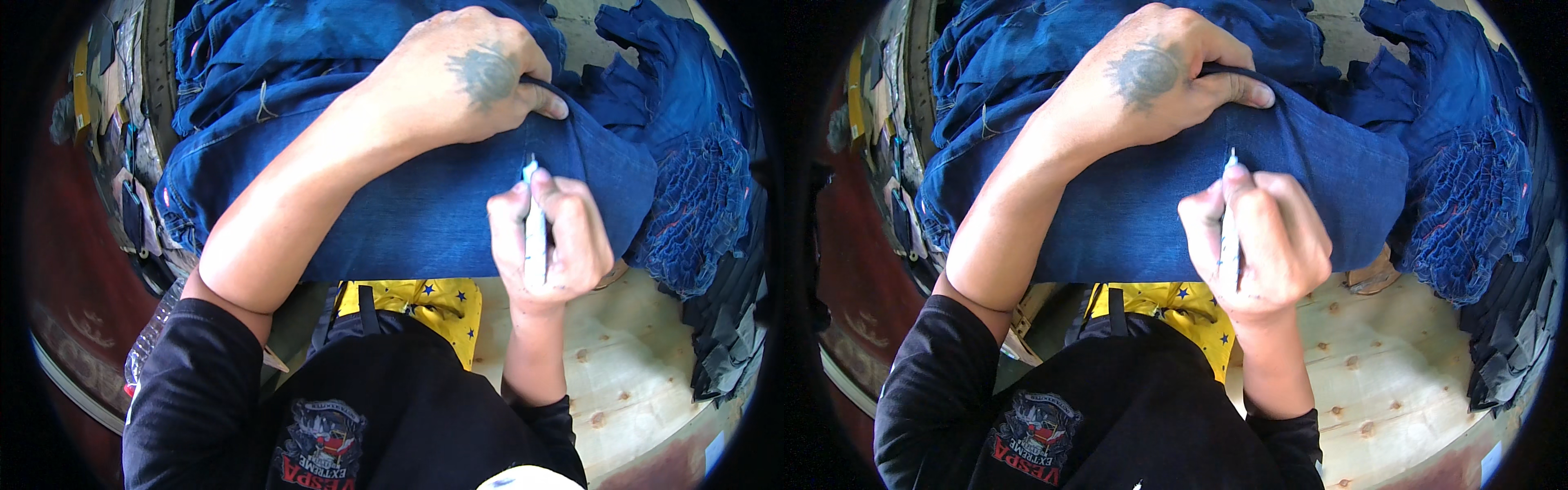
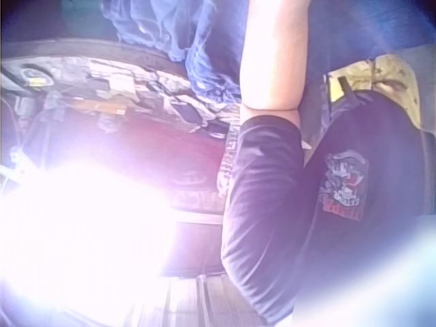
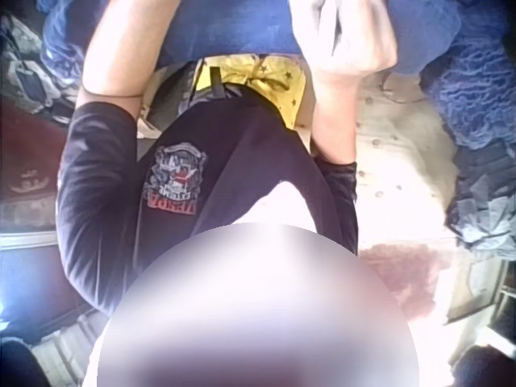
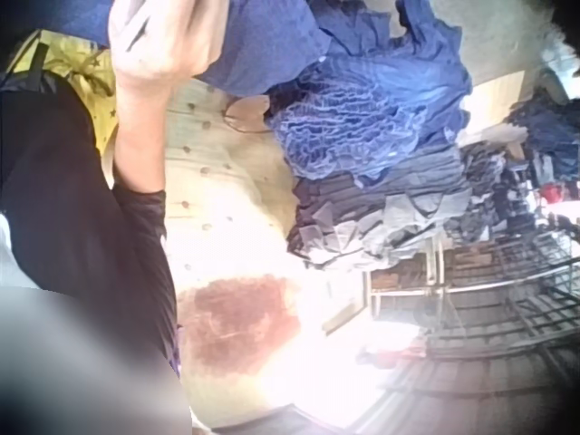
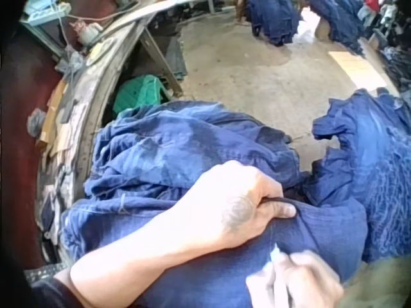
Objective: The person repeatedly marks specific spots on multiple pairs of blue jeans using a white marker. They pick up each pair, mark a small area, and place it on a growing stack. The process is repeated for several pairs throughout the clip.
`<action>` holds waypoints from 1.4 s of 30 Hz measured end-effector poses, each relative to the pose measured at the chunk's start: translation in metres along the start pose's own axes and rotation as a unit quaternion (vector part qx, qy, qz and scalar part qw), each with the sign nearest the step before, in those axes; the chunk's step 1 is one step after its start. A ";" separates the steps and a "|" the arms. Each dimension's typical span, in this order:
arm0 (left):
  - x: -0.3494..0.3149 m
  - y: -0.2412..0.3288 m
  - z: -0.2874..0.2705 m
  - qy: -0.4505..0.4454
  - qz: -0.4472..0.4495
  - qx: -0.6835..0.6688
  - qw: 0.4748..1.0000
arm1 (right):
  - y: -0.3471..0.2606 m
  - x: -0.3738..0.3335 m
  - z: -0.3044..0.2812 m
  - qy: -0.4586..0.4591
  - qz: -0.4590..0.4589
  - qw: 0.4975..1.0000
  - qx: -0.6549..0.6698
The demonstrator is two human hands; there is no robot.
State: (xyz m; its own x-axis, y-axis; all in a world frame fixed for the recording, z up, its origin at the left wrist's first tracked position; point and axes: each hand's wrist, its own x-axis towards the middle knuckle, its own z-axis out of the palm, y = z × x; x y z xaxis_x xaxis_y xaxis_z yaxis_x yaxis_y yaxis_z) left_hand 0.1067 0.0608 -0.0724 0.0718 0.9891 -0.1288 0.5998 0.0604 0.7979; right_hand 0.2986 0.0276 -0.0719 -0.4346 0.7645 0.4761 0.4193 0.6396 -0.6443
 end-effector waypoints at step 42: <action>0.000 0.005 -0.005 -0.023 0.001 -0.037 0.999 | 0.022 0.012 0.012 0.025 -0.023 0.999 0.013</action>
State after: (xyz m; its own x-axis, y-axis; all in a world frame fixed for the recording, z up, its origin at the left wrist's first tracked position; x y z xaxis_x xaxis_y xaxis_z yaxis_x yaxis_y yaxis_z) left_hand 0.1060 0.0621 -0.0657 0.1108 0.9819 -0.1534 0.5394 0.0702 0.8391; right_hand 0.2933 0.0494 -0.0873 -0.4114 0.7384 0.5343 0.3789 0.6717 -0.6366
